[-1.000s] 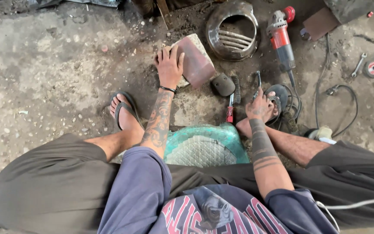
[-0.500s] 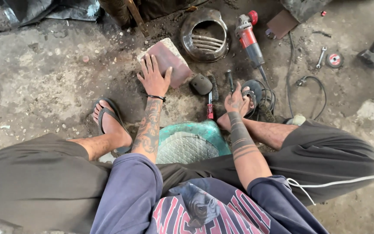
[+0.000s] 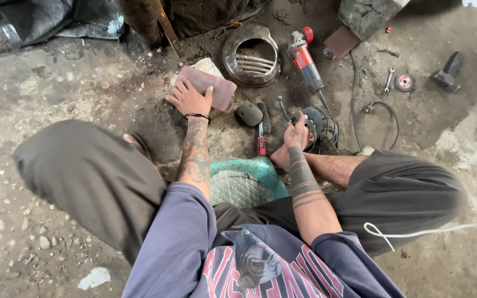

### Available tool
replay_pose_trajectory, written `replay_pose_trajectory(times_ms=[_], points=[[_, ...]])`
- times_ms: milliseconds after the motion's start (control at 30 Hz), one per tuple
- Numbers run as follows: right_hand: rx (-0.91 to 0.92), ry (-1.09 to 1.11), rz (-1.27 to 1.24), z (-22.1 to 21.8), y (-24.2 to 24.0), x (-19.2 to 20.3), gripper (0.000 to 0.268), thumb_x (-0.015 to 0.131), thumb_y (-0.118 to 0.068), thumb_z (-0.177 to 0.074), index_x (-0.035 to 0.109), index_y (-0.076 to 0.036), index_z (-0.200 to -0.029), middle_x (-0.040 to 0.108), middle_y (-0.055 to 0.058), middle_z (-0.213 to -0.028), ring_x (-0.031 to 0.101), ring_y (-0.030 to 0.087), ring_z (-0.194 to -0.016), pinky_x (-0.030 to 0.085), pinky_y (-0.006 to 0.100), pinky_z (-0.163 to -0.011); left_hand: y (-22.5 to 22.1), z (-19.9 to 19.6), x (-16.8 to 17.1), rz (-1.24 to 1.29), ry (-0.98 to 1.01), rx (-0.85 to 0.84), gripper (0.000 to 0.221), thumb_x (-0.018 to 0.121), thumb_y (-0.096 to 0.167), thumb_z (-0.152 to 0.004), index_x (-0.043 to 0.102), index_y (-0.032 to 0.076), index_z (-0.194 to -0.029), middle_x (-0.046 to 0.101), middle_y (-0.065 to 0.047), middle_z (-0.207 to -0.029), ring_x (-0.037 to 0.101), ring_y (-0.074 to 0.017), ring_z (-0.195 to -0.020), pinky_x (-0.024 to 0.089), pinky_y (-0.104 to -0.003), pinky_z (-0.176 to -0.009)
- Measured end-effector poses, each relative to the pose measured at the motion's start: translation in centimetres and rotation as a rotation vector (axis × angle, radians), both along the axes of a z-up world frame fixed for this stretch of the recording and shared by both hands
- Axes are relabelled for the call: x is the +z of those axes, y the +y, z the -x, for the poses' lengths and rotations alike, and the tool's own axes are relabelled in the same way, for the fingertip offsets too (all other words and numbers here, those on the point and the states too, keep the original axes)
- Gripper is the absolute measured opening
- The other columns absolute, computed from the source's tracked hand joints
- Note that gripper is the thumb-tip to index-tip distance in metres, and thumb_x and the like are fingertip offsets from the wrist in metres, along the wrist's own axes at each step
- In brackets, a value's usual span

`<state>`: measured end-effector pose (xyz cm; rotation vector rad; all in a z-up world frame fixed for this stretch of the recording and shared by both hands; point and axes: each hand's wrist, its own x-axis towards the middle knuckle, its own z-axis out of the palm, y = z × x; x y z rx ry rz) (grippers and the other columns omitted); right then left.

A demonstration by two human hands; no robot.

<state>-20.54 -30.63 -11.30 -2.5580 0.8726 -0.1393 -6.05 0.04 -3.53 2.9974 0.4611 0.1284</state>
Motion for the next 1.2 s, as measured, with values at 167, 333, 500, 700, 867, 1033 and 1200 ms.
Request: replay_pose_trajectory(times_ms=[167,333,500,700,867,1033,1200], points=[[-0.129,-0.106,-0.424,-3.0,-2.3,-0.1,0.058,0.052,-0.04,-0.101,0.031,-0.049,-0.154,0.064,-0.004,-0.144,0.059,0.022,-0.134,0.043,0.05,-0.109,0.5,0.2,3.2,-0.019,-0.003,0.044,0.104,0.067,0.087,-0.07,0.05,0.005,-0.133,0.047,-0.013,-0.129,0.049,-0.0323,-0.112,0.029,-0.052,-0.103],[0.092,-0.573,-0.785,-2.1,0.7,6.8,0.059,0.045,0.001,-0.105,0.027,-0.01,-0.16,0.059,0.016,-0.109,0.059,0.015,-0.084,0.052,0.036,-0.075,1.7,-1.2,3.4,-0.034,0.038,0.099,0.106,0.069,0.092,-0.063,0.054,0.007,-0.126,0.055,-0.014,-0.122,0.049,-0.0299,-0.113,0.025,-0.049,-0.104],[0.187,-0.671,-0.786,-2.6,1.9,10.0,0.058,0.046,0.003,-0.105,0.027,-0.005,-0.159,0.058,0.016,-0.099,0.059,0.015,-0.078,0.052,0.034,-0.07,3.2,-1.8,0.7,0.221,0.05,0.19,0.109,0.07,0.095,-0.062,0.054,0.005,-0.121,0.063,-0.019,-0.116,0.062,-0.0319,-0.11,0.035,-0.05,-0.106],[0.235,-0.677,-0.81,-2.6,3.6,12.5,0.05,0.044,0.002,-0.106,0.037,-0.005,-0.155,0.064,0.015,-0.093,0.059,0.016,-0.076,0.051,0.036,-0.071,5.7,-3.7,-5.9,0.588,0.147,0.202,0.097,0.048,0.091,-0.086,0.063,0.003,-0.123,0.07,-0.02,-0.108,0.074,-0.0347,-0.094,0.051,-0.054,-0.086],[0.201,-0.578,-1.021,-3.1,7.9,13.2,0.041,0.049,-0.006,-0.094,0.064,-0.007,-0.132,0.062,0.018,-0.085,0.064,0.022,-0.064,0.061,0.037,-0.058,4.5,-2.4,-3.8,0.431,-0.216,0.133,0.081,0.061,0.067,-0.092,0.036,0.006,-0.14,0.053,-0.021,-0.119,0.064,-0.0456,-0.108,0.057,-0.065,-0.079],[0.245,-0.558,-1.186,-6.2,11.5,7.1,0.039,0.05,-0.01,-0.091,0.069,-0.002,-0.124,0.061,0.019,-0.073,0.066,0.026,-0.049,0.06,0.04,-0.044,2.8,1.2,0.4,0.254,-0.189,-0.312,0.078,0.057,0.051,-0.102,0.032,0.008,-0.161,0.036,-0.023,-0.159,0.03,-0.0471,-0.148,0.031,-0.073,-0.11],[0.304,-0.453,-1.193,-6.5,15.3,7.7,0.038,0.05,-0.006,-0.091,0.067,0.005,-0.123,0.062,0.024,-0.071,0.065,0.028,-0.047,0.059,0.042,-0.04,3.2,0.4,-1.1,0.149,-0.106,-0.477,0.077,0.052,0.054,-0.098,0.037,0.012,-0.161,0.029,-0.011,-0.17,0.019,-0.033,-0.158,0.012,-0.075,-0.12]])
